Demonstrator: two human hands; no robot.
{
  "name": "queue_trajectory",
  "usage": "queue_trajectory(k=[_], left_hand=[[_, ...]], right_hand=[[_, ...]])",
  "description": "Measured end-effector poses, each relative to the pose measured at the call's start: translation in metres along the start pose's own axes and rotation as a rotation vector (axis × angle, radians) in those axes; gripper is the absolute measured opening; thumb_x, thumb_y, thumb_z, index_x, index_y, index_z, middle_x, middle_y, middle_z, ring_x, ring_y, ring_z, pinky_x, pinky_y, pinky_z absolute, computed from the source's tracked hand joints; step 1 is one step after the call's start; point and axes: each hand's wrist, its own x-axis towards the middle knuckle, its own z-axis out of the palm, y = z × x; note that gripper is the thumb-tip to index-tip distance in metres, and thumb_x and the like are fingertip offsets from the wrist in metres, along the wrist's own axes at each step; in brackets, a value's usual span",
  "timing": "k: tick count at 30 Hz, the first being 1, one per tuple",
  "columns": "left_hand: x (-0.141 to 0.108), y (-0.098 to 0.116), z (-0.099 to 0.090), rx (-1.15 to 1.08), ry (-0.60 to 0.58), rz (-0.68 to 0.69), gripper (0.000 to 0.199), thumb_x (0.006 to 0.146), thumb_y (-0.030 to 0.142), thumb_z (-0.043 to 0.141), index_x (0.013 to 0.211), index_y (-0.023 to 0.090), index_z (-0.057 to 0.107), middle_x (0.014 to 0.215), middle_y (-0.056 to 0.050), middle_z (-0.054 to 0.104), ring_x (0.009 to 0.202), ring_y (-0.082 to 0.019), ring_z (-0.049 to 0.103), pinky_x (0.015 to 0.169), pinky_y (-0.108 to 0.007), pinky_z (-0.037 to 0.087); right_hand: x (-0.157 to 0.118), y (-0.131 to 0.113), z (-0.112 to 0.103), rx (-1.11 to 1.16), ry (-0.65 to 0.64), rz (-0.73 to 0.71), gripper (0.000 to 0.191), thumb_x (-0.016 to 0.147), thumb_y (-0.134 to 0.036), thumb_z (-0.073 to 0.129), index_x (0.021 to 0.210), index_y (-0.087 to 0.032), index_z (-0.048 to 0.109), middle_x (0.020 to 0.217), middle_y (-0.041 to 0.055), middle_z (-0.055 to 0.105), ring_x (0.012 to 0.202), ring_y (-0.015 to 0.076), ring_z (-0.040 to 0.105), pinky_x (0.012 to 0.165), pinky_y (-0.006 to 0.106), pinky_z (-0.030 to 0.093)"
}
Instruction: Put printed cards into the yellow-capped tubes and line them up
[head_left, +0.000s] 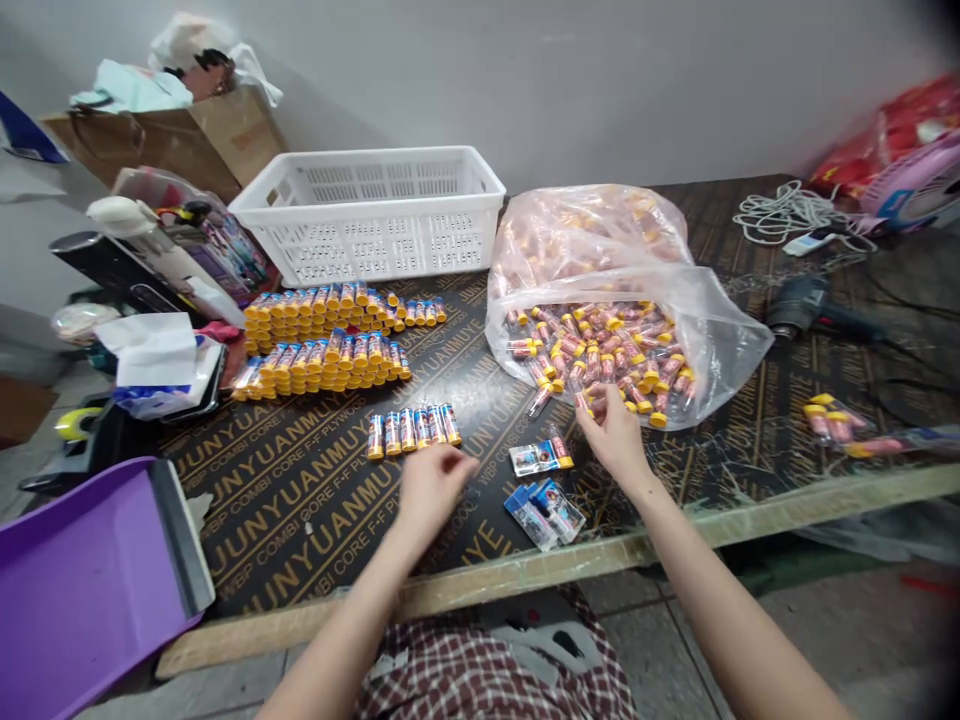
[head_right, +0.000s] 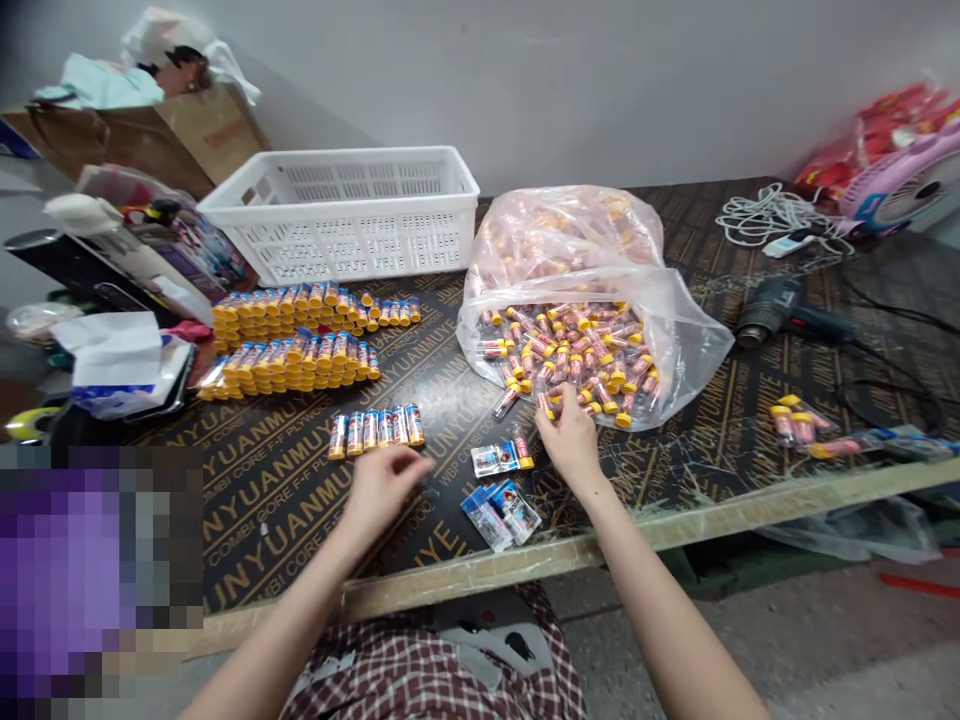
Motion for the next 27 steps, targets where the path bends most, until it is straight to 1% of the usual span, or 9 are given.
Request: queue_trajectory(k=[1,2,5,7,9,13,17,22,27], left_hand=[[-0.009,0.009,0.016,0.036,-0.118,0.019,0.025,0.074,0.044,0.065,0.072,0.020,0.070,0.071,-0.003,0.069,0.066,-0.018,0.060,0.061,-0.025,0.038],[-0.016,0.017,0.030,0.085,-0.187,0.012,0.025,0.071,0.044,0.068,0.071,0.020,0.070,0.072,-0.004,0.069,0.066,-0.018,0.060,0.060,-0.026,0.036],[-0.028,0.027,0.055,0.172,-0.250,0.005,0.016,0.069,0.035,0.072,0.070,0.020,0.068,0.073,-0.003,0.069,0.069,-0.018,0.059,0.060,-0.026,0.034],[-0.030,0.027,0.059,0.174,-0.234,0.018,0.009,0.072,0.027,0.070,0.069,0.020,0.066,0.073,-0.001,0.068,0.070,-0.017,0.059,0.061,-0.025,0.034],[-0.030,0.026,0.058,0.172,-0.217,0.040,0.009,0.075,0.023,0.066,0.068,0.020,0.065,0.073,-0.001,0.068,0.071,-0.016,0.059,0.063,-0.025,0.034],[-0.032,0.023,0.057,0.198,-0.230,0.106,0.012,0.080,0.019,0.059,0.069,0.020,0.064,0.075,-0.002,0.067,0.074,-0.017,0.059,0.066,-0.026,0.035],[-0.036,0.020,0.058,0.170,-0.191,0.125,0.009,0.077,0.015,0.058,0.070,0.020,0.061,0.072,-0.002,0.064,0.070,-0.017,0.056,0.064,-0.027,0.034],[-0.037,0.021,0.055,-0.114,-0.109,0.100,0.012,0.070,0.019,0.065,0.061,0.019,0.056,0.069,-0.002,0.060,0.067,-0.017,0.054,0.063,-0.027,0.037],[-0.029,0.027,0.044,-0.713,-0.103,-0.200,0.023,0.065,0.029,0.070,0.062,0.020,0.049,0.053,0.004,0.052,0.052,-0.012,0.050,0.055,-0.023,0.040]], right_hand=[[-0.008,-0.001,-0.004,0.056,-0.014,-0.021,0.027,0.085,-0.037,0.047,0.105,-0.020,0.051,0.078,0.0037,0.063,0.063,0.0182,0.060,0.062,0.030,0.049],[-0.016,-0.003,-0.007,0.139,-0.034,-0.035,0.028,0.087,-0.040,0.044,0.106,-0.021,0.052,0.084,0.0046,0.064,0.065,0.0175,0.061,0.062,0.029,0.051],[-0.042,-0.007,-0.014,0.499,-0.091,-0.001,0.032,0.086,-0.045,0.048,0.106,-0.022,0.057,0.102,0.0078,0.064,0.077,0.0188,0.065,0.066,0.031,0.056],[-0.056,-0.008,-0.016,0.700,-0.101,0.074,0.033,0.082,-0.045,0.057,0.105,-0.022,0.061,0.106,0.0084,0.064,0.083,0.0208,0.066,0.069,0.033,0.057],[-0.068,-0.008,-0.016,0.770,-0.094,0.135,0.034,0.078,-0.044,0.064,0.103,-0.022,0.063,0.101,0.0080,0.066,0.083,0.0213,0.066,0.070,0.033,0.058],[-0.082,-0.008,-0.011,0.790,-0.088,0.162,0.034,0.077,-0.044,0.066,0.100,-0.019,0.066,0.093,0.0077,0.066,0.075,0.0190,0.065,0.067,0.032,0.057],[-0.086,-0.012,-0.007,0.723,-0.042,0.088,0.029,0.080,-0.041,0.064,0.097,-0.018,0.068,0.094,0.0087,0.066,0.078,0.0192,0.064,0.068,0.031,0.055],[-0.090,-0.024,-0.011,0.722,0.015,0.031,0.022,0.081,-0.036,0.064,0.094,-0.019,0.069,0.095,0.0084,0.066,0.078,0.0190,0.063,0.070,0.031,0.054],[-0.095,-0.036,-0.017,0.839,0.035,0.028,0.019,0.078,-0.032,0.068,0.093,-0.020,0.069,0.093,0.0072,0.065,0.080,0.0190,0.064,0.071,0.030,0.056]])
